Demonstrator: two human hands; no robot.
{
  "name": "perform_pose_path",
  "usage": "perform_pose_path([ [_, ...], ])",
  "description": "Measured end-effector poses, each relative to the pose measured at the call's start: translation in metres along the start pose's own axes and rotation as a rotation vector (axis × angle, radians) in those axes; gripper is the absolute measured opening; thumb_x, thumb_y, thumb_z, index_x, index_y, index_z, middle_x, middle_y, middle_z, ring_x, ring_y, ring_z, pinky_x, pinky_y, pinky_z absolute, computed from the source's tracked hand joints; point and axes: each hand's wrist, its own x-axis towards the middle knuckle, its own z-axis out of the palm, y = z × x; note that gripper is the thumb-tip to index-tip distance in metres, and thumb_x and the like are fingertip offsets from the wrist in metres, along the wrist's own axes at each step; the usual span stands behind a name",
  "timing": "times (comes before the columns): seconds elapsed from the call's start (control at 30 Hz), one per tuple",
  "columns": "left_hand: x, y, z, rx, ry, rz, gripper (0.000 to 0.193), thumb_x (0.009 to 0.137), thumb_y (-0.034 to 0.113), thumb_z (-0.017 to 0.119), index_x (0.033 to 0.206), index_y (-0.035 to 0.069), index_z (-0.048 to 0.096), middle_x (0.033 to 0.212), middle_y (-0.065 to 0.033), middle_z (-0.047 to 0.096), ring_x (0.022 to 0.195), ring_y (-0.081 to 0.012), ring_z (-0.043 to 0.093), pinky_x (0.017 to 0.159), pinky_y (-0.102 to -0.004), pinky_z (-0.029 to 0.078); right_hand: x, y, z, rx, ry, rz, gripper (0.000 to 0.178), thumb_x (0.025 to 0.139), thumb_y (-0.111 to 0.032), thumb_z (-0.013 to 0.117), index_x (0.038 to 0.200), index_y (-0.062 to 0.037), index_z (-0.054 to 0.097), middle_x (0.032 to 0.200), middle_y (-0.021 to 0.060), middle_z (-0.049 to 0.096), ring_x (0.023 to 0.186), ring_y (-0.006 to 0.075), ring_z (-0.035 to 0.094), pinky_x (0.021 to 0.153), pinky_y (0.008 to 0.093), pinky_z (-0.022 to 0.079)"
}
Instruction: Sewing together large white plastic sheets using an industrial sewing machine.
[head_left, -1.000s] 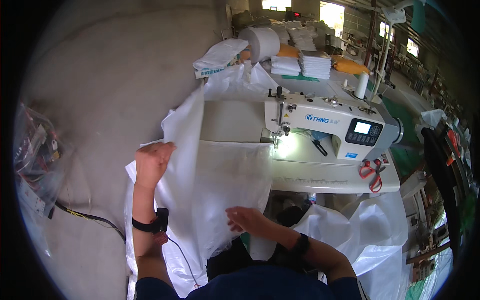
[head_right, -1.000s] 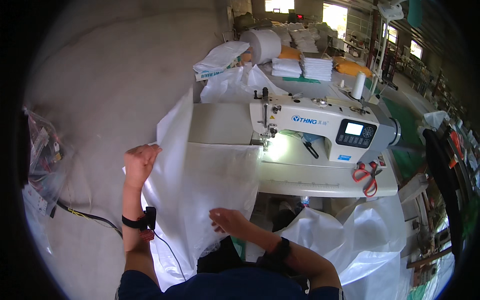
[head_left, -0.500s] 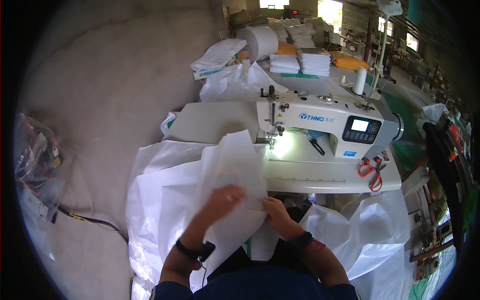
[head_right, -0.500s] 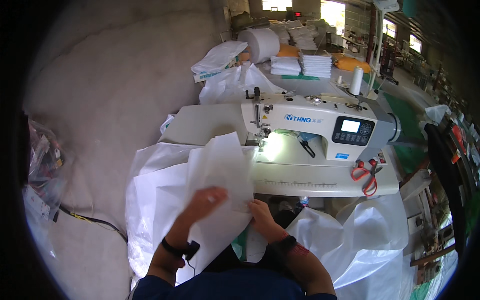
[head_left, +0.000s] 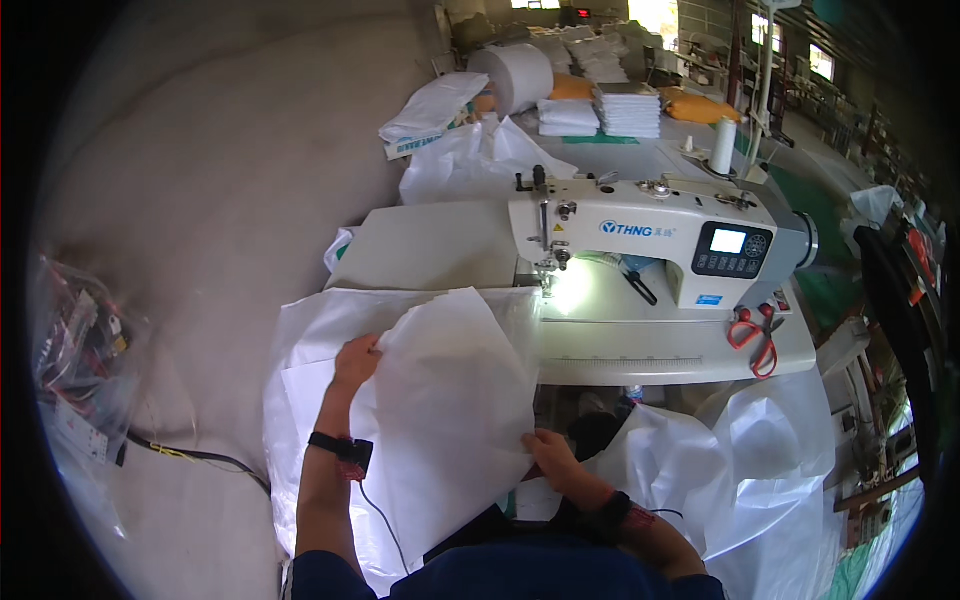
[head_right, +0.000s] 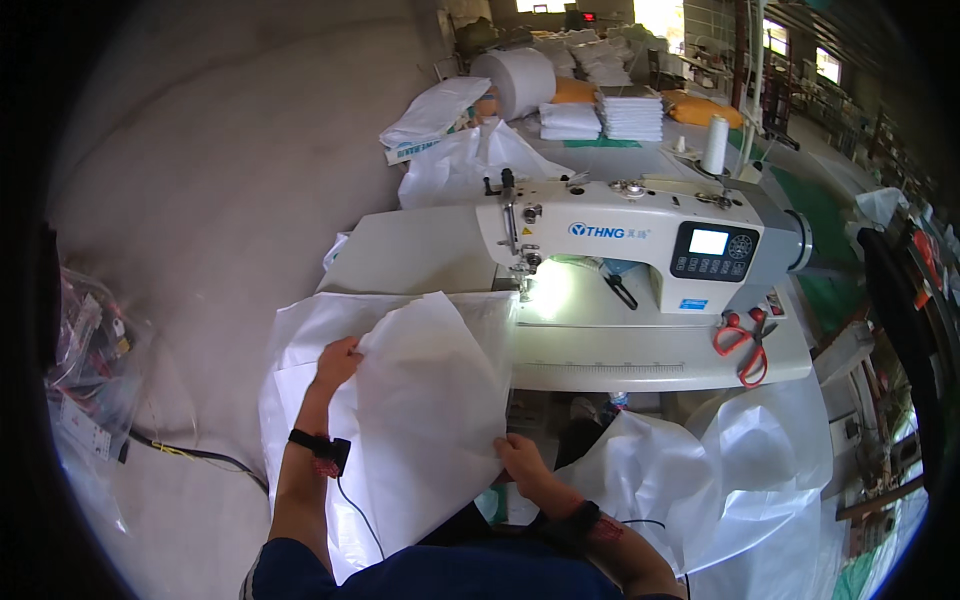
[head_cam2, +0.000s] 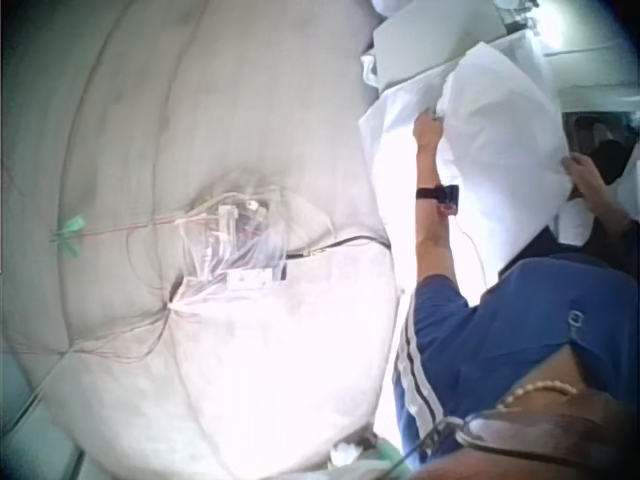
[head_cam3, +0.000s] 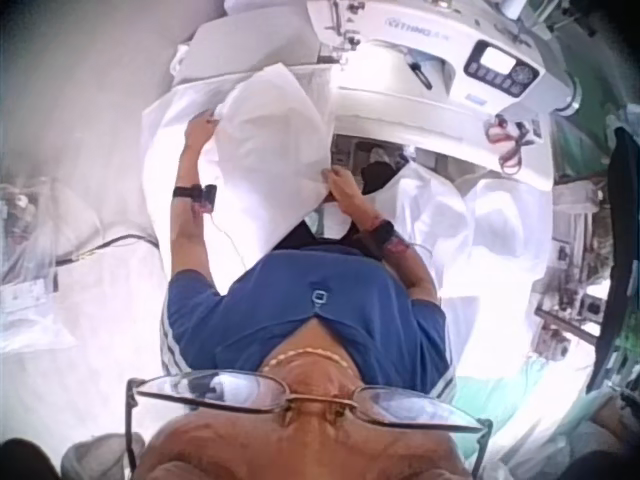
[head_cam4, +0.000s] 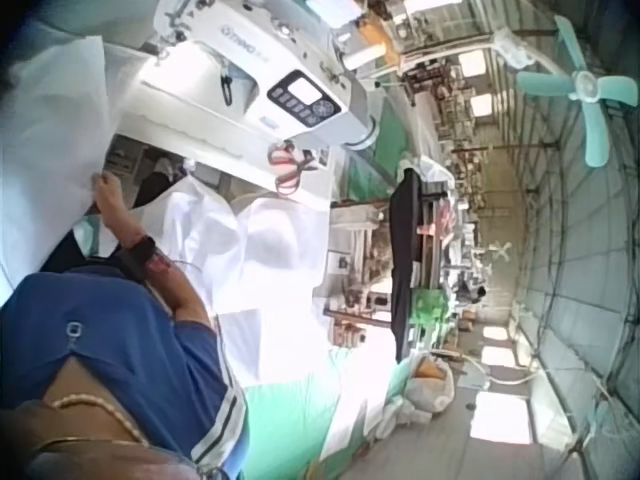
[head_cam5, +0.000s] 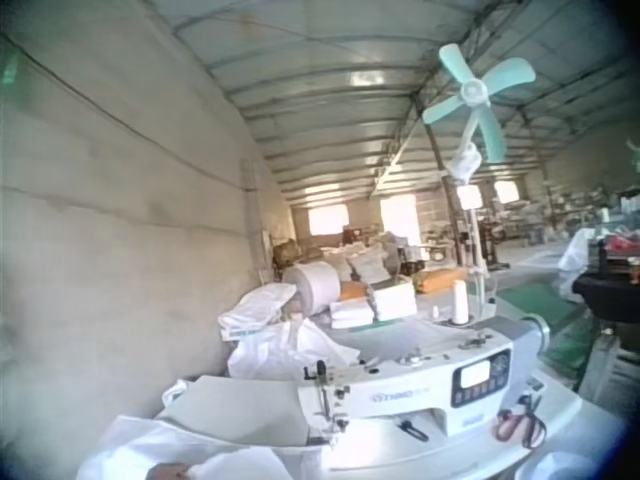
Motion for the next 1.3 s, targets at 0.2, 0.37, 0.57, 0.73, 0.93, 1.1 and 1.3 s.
perform_pose_path([
  [0.2, 0.060, 0.058, -0.046, 0.543, 0.585, 0.290, 0.006, 0.078, 0.008, 0.052, 0.084, 0.008, 0.054, 0.071, -0.0110, 0.065, 0.065, -0.0311, 0.065, 0.067, -0.0477, 0.050, 0.000, -0.008, 0.031, 0.033, -0.075, 0.014, 0.034, 0.092, -0.022, 0.048, 0.112, 0.0054, 0.051, 0.096, 0.0159, 0.061, 0.083, 0.0297, 0.064, 0.060, 0.0399, 0.057],
  [0.37, 0.110, 0.109, -0.014, 0.569, 0.101, 0.060, 0.032, 0.078, 0.008, 0.057, 0.109, 0.002, 0.053, 0.094, -0.0162, 0.064, 0.090, -0.0324, 0.063, 0.081, -0.0433, 0.050, 0.011, -0.010, 0.048, 0.158, -0.085, 0.039, 0.032, 0.093, -0.023, 0.044, 0.108, 0.0034, 0.050, 0.094, 0.0176, 0.060, 0.075, 0.0315, 0.066, 0.052, 0.0384, 0.055],
  [0.57, 0.081, 0.171, 0.081, 0.144, -0.227, 0.409, 0.058, 0.088, 0.043, 0.047, 0.128, 0.002, 0.042, 0.129, -0.0261, 0.044, 0.120, -0.0399, 0.043, 0.099, -0.0479, 0.035, 0.015, -0.008, 0.039, 0.175, -0.003, -0.020, 0.030, 0.092, -0.022, 0.043, 0.105, 0.0040, 0.050, 0.091, 0.0162, 0.058, 0.068, 0.0292, 0.064, 0.050, 0.0358, 0.055],
  [0.73, 0.071, 0.190, 0.119, 0.048, 0.003, 0.443, 0.050, 0.091, 0.034, 0.045, 0.128, 0.001, 0.043, 0.133, -0.0224, 0.042, 0.122, -0.0386, 0.041, 0.100, -0.0507, 0.032, 0.001, 0.000, 0.036, -0.128, 0.127, -0.316, 0.027, 0.093, -0.021, 0.041, 0.102, 0.0038, 0.049, 0.086, 0.0148, 0.057, 0.060, 0.0265, 0.061, 0.049, 0.0339, 0.055],
  [0.93, 0.070, 0.205, 0.134, -0.302, 0.103, 0.551, 0.040, 0.093, 0.021, 0.045, 0.126, -0.002, 0.044, 0.129, -0.0214, 0.046, 0.120, -0.0361, 0.043, 0.100, -0.0454, 0.035, -0.005, 0.007, 0.024, -0.428, 0.283, -0.448, 0.018, 0.094, -0.019, 0.046, 0.095, -0.0010, 0.048, 0.070, 0.0180, 0.058, 0.057, 0.0279, 0.061, 0.049, 0.0386, 0.050],
  [1.1, 0.062, 0.213, 0.133, -0.396, 0.133, 0.612, 0.035, 0.092, 0.015, 0.046, 0.124, -0.001, 0.047, 0.128, -0.0219, 0.046, 0.118, -0.0370, 0.045, 0.100, -0.0387, 0.037, -0.017, 0.008, 0.015, -0.929, 0.273, -0.740, 0.016, 0.090, -0.015, 0.049, 0.102, -0.0049, 0.046, 0.065, 0.0205, 0.058, 0.059, 0.0411, 0.058, 0.051, 0.0478, 0.046],
  [1.3, 0.071, 0.207, 0.132, -0.462, 0.391, 0.511, 0.031, 0.090, 0.011, 0.048, 0.120, 0.000, 0.051, 0.123, -0.0201, 0.051, 0.114, -0.0371, 0.048, 0.098, -0.0396, 0.040, -0.010, -0.007, 0.009, -0.895, 0.373, -0.703, 0.021, 0.092, -0.020, 0.046, 0.102, -0.0016, 0.043, 0.066, 0.0185, 0.059, 0.052, 0.0328, 0.061, 0.046, 0.0418, 0.048],
])
